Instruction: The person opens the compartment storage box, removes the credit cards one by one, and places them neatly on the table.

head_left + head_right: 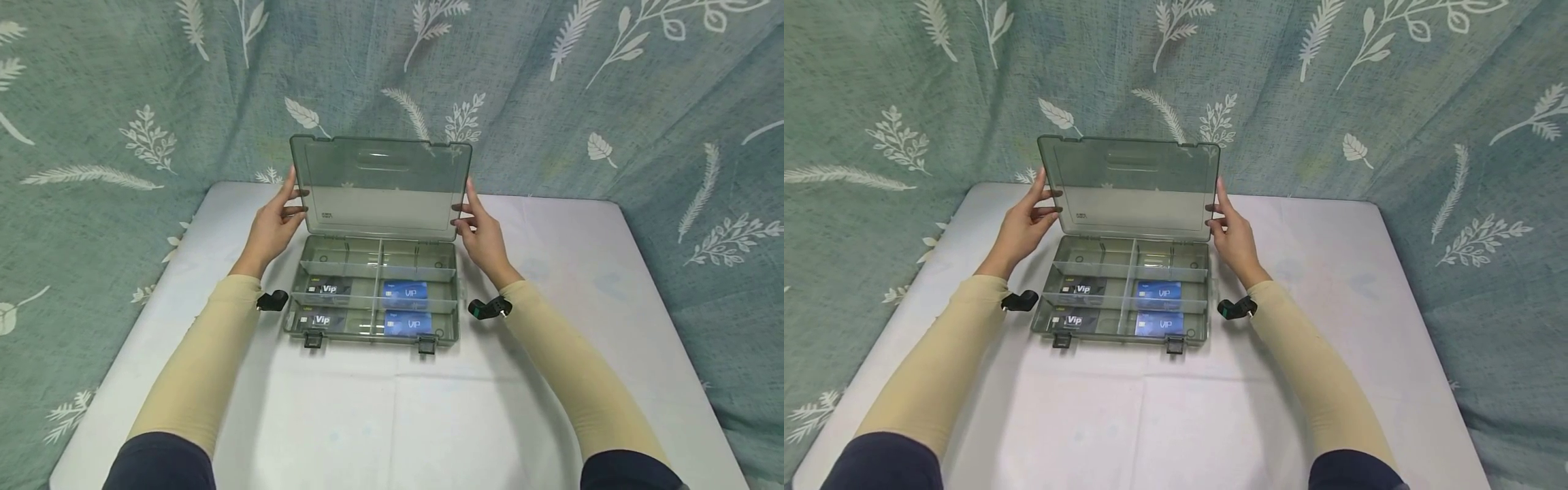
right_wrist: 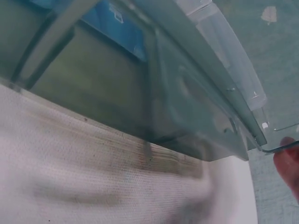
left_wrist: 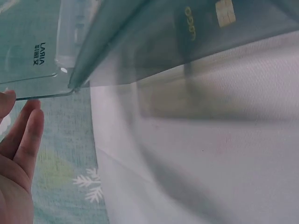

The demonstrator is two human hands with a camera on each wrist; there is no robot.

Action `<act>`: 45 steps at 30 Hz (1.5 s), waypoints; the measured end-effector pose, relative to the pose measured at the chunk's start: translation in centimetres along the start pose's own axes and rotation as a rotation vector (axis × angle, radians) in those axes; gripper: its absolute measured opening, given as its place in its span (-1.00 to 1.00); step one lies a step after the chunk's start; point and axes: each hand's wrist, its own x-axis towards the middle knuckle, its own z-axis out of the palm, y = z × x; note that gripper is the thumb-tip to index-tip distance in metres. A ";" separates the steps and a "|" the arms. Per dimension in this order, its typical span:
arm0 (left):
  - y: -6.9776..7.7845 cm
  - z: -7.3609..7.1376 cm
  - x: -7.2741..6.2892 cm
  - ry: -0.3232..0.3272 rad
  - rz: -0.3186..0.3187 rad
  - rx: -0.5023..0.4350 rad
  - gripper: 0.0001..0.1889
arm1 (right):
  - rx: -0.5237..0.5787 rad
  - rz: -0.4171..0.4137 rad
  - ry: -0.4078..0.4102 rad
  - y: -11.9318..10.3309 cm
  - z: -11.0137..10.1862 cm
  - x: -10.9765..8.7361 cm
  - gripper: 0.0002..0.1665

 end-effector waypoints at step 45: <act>-3.6 0.8 -1.8 -0.243 -0.013 0.035 -0.08 | 0.027 0.091 -0.224 1.5 0.4 -1.9 0.01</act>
